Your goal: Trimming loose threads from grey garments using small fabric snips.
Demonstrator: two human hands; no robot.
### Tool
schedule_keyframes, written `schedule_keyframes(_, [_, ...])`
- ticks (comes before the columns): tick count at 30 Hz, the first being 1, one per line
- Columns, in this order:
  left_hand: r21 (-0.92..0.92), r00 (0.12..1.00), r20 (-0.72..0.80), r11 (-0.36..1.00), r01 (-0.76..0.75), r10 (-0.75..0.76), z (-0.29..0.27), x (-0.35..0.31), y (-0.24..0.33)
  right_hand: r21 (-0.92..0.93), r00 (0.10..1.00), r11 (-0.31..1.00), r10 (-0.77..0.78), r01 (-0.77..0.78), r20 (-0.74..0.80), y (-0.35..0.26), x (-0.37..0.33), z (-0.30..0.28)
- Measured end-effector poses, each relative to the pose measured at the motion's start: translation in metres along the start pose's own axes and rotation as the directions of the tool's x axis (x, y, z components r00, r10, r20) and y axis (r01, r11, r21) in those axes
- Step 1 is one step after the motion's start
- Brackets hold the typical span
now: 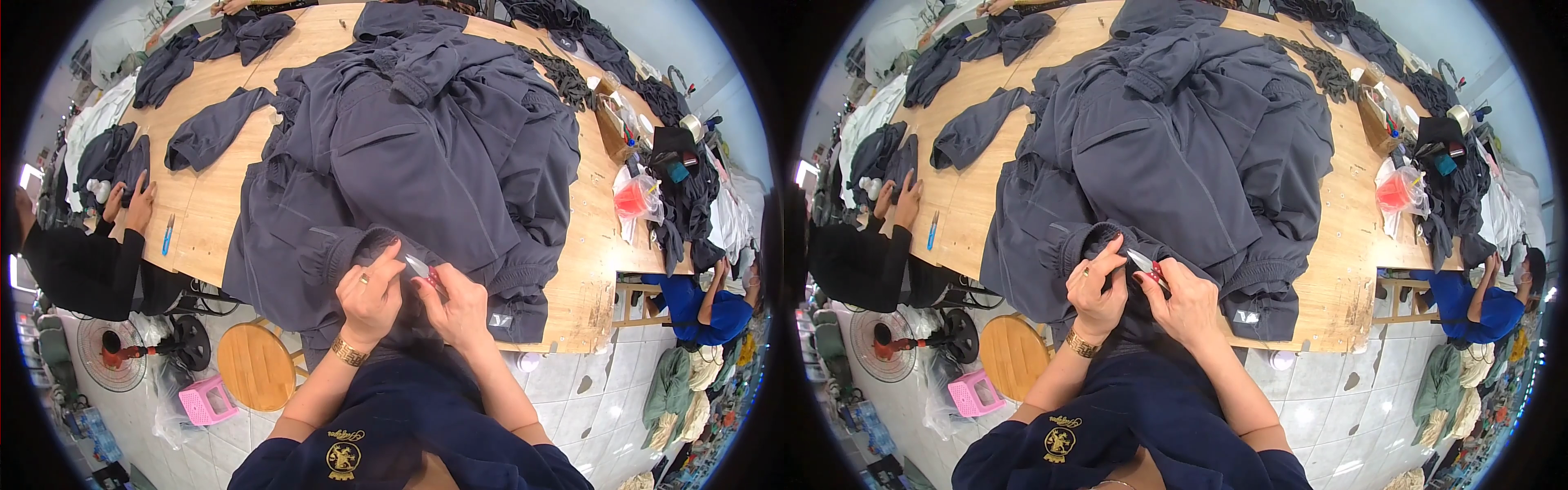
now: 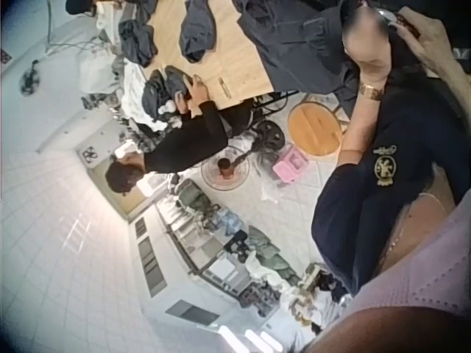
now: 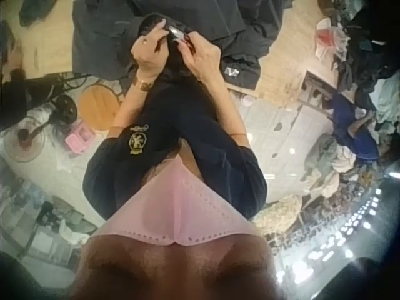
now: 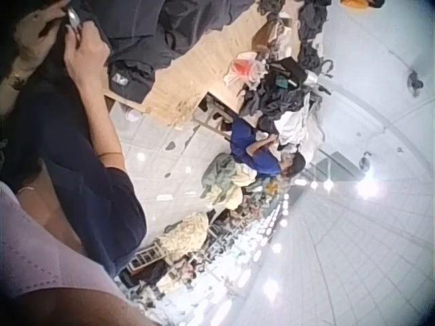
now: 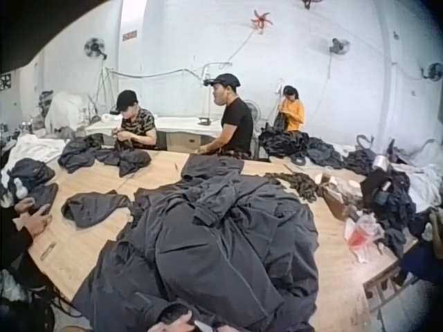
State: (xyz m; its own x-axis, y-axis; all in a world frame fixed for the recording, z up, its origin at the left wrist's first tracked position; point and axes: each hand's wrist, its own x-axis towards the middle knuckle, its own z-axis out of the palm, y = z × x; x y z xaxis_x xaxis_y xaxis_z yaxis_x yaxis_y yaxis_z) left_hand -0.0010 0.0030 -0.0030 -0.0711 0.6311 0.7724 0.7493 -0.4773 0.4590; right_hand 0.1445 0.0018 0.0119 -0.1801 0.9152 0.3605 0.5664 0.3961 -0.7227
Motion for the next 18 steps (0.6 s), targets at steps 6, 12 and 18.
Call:
schedule_keyframes(6, [0.017, 0.999, 0.033, 0.999, -0.031, 0.031, -0.0015, -0.0018, -0.0010, -0.033, 0.999, 0.999, 0.009, -0.008, 0.036, -0.0036, 0.0016, -0.0052])
schedule_keyframes(12, [0.023, 1.000, 0.025, 1.000, -0.019, 0.018, -0.0002, -0.0013, -0.0003, -0.014, 1.000, 1.000, 0.007, -0.006, 0.028, -0.0045, 0.0041, -0.0071])
schedule_keyframes(18, [-0.035, 0.987, 0.044, 0.987, 0.157, -0.156, -0.0028, 0.0020, 0.0061, 0.052, 0.996, 0.995, 0.083, -0.082, -0.018, -0.0010, 0.0052, -0.0075])
